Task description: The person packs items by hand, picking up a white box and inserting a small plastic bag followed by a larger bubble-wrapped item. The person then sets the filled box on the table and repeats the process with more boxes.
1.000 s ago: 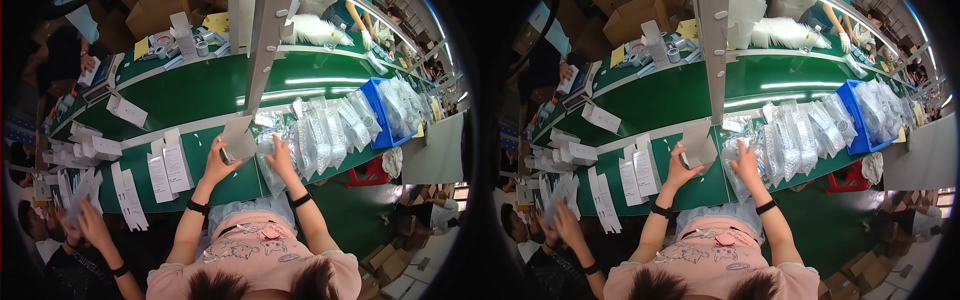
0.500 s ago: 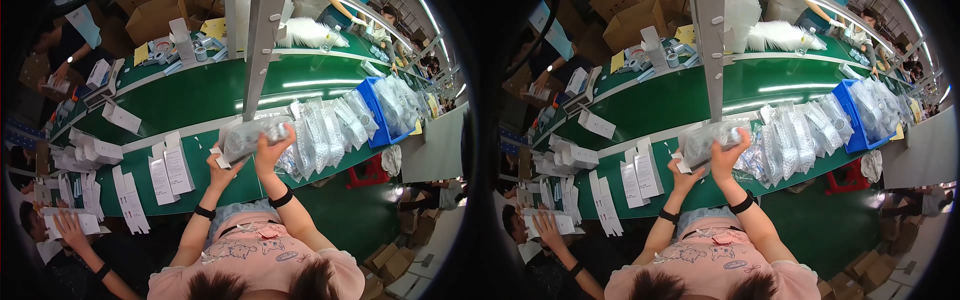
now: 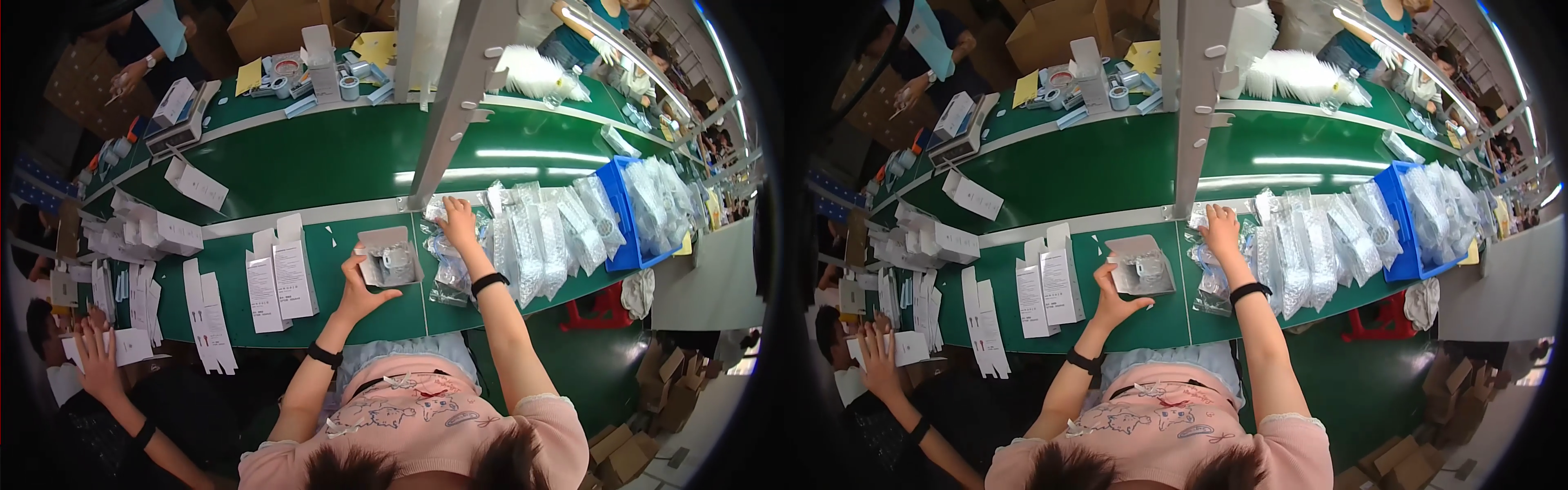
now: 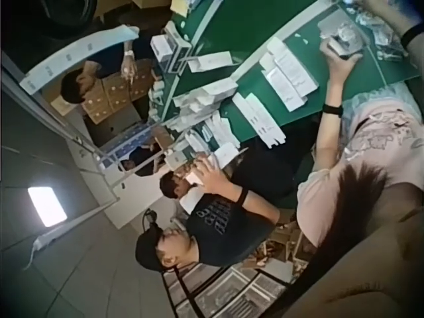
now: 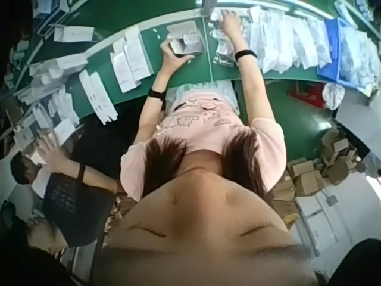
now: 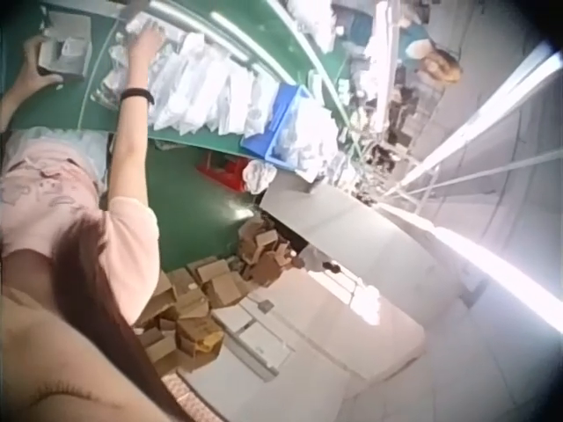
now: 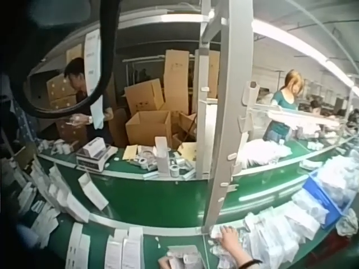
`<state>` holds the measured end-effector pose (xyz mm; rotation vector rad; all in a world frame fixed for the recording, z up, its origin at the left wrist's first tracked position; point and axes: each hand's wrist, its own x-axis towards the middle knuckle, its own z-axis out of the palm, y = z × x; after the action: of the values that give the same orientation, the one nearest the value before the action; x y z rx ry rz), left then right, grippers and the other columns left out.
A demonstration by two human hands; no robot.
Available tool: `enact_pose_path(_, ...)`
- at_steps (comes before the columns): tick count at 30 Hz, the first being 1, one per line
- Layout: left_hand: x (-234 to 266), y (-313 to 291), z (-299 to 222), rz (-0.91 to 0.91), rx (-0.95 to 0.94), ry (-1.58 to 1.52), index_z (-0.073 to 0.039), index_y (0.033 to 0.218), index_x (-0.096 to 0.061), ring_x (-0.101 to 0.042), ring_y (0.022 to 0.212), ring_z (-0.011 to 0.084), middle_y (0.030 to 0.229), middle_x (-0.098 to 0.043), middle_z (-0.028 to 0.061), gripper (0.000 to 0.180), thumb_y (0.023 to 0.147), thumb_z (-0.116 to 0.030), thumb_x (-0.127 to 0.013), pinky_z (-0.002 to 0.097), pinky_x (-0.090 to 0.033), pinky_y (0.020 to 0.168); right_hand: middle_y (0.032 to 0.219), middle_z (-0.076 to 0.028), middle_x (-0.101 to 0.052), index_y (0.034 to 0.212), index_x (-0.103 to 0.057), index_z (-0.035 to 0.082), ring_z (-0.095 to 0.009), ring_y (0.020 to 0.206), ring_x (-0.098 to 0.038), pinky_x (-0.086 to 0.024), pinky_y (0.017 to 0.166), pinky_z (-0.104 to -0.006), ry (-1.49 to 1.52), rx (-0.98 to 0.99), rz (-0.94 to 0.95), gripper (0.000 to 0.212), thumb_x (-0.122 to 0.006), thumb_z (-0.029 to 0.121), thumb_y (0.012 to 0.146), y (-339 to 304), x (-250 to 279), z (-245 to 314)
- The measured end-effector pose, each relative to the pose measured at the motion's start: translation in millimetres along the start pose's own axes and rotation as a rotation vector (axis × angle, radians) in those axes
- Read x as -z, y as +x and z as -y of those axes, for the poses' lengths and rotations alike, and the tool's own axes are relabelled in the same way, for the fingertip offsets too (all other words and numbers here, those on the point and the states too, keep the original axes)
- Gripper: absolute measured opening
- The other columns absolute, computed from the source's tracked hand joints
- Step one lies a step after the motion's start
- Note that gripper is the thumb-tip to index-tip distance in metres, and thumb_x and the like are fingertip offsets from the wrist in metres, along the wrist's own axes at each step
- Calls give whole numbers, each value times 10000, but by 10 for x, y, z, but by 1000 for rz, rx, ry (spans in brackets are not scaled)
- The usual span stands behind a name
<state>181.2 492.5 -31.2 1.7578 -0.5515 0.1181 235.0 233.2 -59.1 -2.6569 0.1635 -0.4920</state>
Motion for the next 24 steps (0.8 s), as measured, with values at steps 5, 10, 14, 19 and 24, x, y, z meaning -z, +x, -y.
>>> enact_pose_path(5, 94, 204, -580, 100, 58, 159, -69, 1042, -470, -421, 1124, 310, 1280, -295, 199, 550, 601, -154, -787, 359, -360, 925, 1002, -94, -546, 1100, -544, 99, -295, 935, -490, -394, 793, -406, -216, 78, 297, 428, -644, 87, 683, 50, -21, -55)
enact_pose_path(10, 114, 337, -686, -14, 159, 172, -16, 728, -606, -524, 958, 300, 1097, -471, 174, 163, 624, -75, -717, 319, -416, 793, 920, -73, -535, 1123, -513, 109, -229, 807, -523, -428, 687, -340, -146, 49, 29, 446, -642, 59, 699, -111, 345, 131)
enact_pose_path(14, 143, 466, -682, -64, 257, 191, -11, 665, -598, -564, 808, 311, 980, -556, 155, 101, 625, -62, -675, 346, -442, 677, 857, -91, -499, 1115, -475, 80, -213, 737, -515, -441, 657, -282, 681, -250, -167, 412, -621, 10, 736, -373, 1028, 631)
enact_pose_path(19, 123, 555, -617, -40, 251, 216, -6, 676, -601, -571, 731, 317, 869, -581, 154, 108, 613, -59, -671, 341, -446, 633, 784, -112, -520, 900, -553, 20, -194, 717, -524, -422, 595, -282, 931, 149, -428, 147, -568, -21, 760, -605, 1189, 1204)
enact_pose_path(24, 111, 594, -620, -49, 241, 208, 5, 670, -603, -534, 620, 176, 732, -551, 91, 124, 612, -49, -697, 256, -391, 537, 795, -95, -530, 857, -574, 48, -250, 893, -502, -420, 772, -368, 353, 477, 103, 180, -656, 86, 702, -547, 1045, 1205)
